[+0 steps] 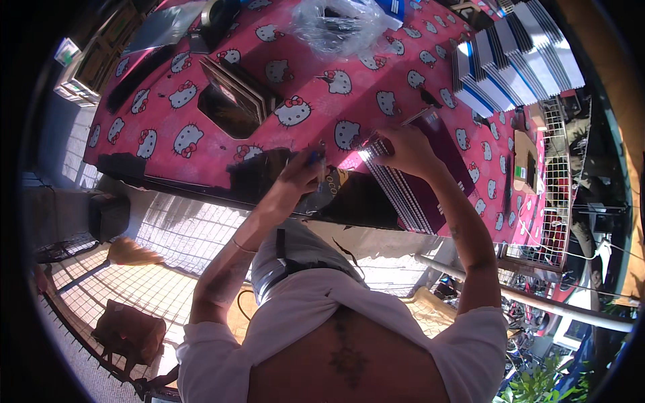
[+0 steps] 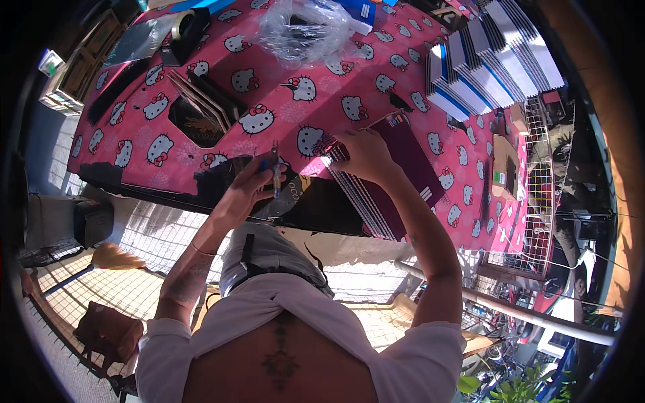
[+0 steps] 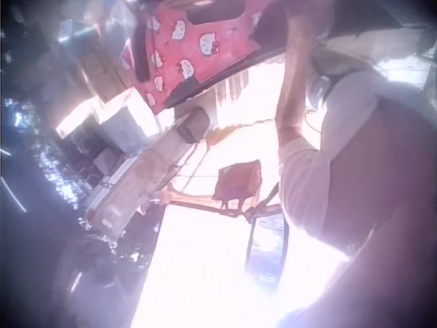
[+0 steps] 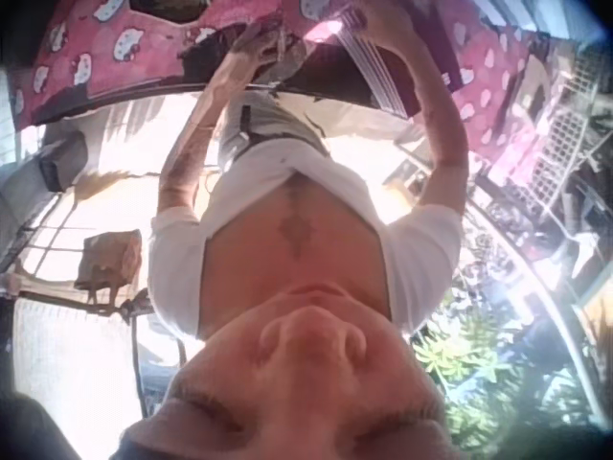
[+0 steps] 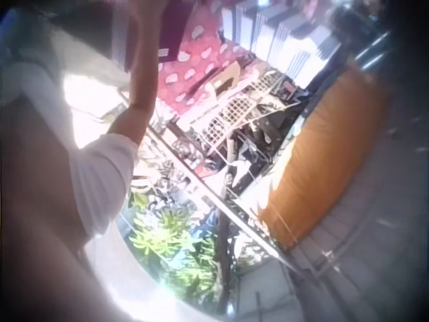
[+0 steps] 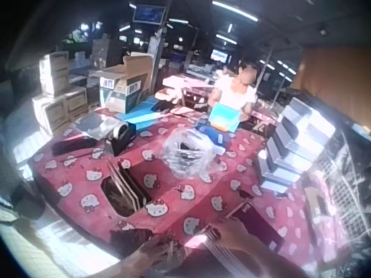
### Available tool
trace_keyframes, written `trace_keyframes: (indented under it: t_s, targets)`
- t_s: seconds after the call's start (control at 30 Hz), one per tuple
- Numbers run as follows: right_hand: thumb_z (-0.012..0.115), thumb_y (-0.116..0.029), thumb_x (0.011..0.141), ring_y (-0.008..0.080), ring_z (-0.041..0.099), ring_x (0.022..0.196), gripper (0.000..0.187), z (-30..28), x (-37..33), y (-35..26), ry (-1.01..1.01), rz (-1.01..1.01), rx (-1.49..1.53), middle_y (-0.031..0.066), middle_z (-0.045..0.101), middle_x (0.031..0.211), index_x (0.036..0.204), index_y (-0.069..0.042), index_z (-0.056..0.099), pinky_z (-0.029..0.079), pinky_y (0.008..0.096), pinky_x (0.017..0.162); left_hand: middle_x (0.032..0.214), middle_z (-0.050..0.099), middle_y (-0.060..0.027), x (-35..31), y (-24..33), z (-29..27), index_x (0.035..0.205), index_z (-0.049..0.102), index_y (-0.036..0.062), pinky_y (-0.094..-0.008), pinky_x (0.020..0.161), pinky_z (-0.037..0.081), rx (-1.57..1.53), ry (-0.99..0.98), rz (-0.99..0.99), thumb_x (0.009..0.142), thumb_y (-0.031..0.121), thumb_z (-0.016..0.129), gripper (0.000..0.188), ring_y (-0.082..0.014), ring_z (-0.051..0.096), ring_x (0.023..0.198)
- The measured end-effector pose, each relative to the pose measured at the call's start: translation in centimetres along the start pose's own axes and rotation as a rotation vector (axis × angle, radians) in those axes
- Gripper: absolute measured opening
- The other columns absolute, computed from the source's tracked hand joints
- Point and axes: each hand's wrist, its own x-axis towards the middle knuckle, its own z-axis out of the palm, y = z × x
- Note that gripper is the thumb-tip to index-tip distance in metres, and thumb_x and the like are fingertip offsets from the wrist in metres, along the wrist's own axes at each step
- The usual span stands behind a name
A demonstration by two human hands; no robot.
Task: The person organizes notebooks on a table by checking their bindings, grouping them by color, and stacking them in a vertical pile.
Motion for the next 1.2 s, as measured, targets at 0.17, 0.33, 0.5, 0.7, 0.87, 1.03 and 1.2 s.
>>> trace_keyframes:
  t_s: [0.17, 0.33, 0.5, 0.7, 0.87, 1.03, 1.2]
  targets:
    - [0.071, -0.027, 0.086, 0.0249, 0.07, 0.086, 0.039, 0.7, 2.6, 1.4, 0.048, 0.129, 0.457, 0.0133, 0.071, 0.1, 0.118, -0.005, 0.064, 0.053, 0.0353, 0.08, 0.104, 0.062, -0.0062, 4.9, -4.5, 4.9, 0.131, 0.051, 0.0089, -0.0315, 0.08, 0.05, 0.103, -0.198, -0.189, 0.099, 0.032, 0.05, 0.039, -0.0156, 0.063, 0.095]
    - [0.067, -0.027, 0.084, 0.025, 0.071, 0.085, 0.026, 0.7, 3.8, 1.6, -0.047, 0.1, 0.342, 0.009, 0.073, 0.088, 0.101, -0.007, 0.072, 0.054, 0.0367, 0.078, 0.093, 0.065, -0.0077, 8.0, -5.8, 5.7, 0.116, 0.055, 0.0032, -0.0338, 0.071, 0.055, 0.081, -0.255, -0.215, 0.1, 0.038, 0.044, 0.04, -0.0194, 0.068, 0.079]
    - [0.07, -0.024, 0.086, 0.0193, 0.069, 0.081, 0.025, 0.7, 4.1, 2.2, -0.098, 0.126, 0.26, 0.0104, 0.072, 0.088, 0.104, -0.007, 0.071, 0.053, 0.033, 0.074, 0.096, 0.067, -0.0117, 8.4, -6.2, 6.0, 0.116, 0.054, 0.0024, -0.037, 0.069, 0.057, 0.057, -0.229, -0.196, 0.1, 0.038, 0.045, 0.039, -0.0234, 0.07, 0.08]
    - [0.07, -0.024, 0.086, 0.0192, 0.069, 0.081, 0.025, 0.9, 4.0, 2.2, -0.09, 0.145, 0.309, 0.01, 0.072, 0.087, 0.104, -0.007, 0.071, 0.052, 0.0324, 0.074, 0.097, 0.067, -0.0129, 8.8, -5.6, 6.1, 0.117, 0.052, 0.0038, -0.0389, 0.07, 0.058, 0.092, -0.208, -0.177, 0.1, 0.037, 0.047, 0.038, -0.0254, 0.071, 0.081]
    - [0.07, -0.024, 0.086, 0.0187, 0.069, 0.081, 0.025, 0.9, 4.1, 2.0, -0.077, 0.154, 0.31, 0.0099, 0.072, 0.087, 0.103, -0.006, 0.071, 0.052, 0.0317, 0.074, 0.098, 0.067, -0.0134, 9.1, -5.4, 6.1, 0.117, 0.051, 0.0046, -0.0409, 0.069, 0.058, 0.132, -0.209, -0.177, 0.1, 0.037, 0.047, 0.037, -0.0259, 0.071, 0.082]
    - [0.071, -0.028, 0.082, 0.0223, 0.071, 0.084, 0.024, 1.3, 3.9, 2.3, -0.035, 0.168, 0.374, 0.0086, 0.073, 0.088, 0.095, -0.008, 0.072, 0.054, 0.034, 0.078, 0.083, 0.062, -0.0085, 9.2, -4.7, 5.8, 0.112, 0.053, 0.0032, -0.0342, 0.055, 0.057, 0.146, -0.25, -0.209, 0.101, 0.035, 0.045, 0.035, -0.0194, 0.066, 0.067]
    - [0.071, -0.021, 0.085, 0.0168, 0.069, 0.08, 0.024, 1.3, 3.7, 2.2, -0.028, 0.193, 0.354, 0.0091, 0.072, 0.087, 0.103, -0.005, 0.071, 0.052, 0.0304, 0.073, 0.077, 0.059, -0.0065, 8.3, -4.8, 6.2, 0.109, 0.055, 0.0003, -0.0306, 0.051, 0.053, 0.238, -0.248, -0.074, 0.102, 0.036, 0.042, 0.038, -0.0161, 0.063, 0.062]
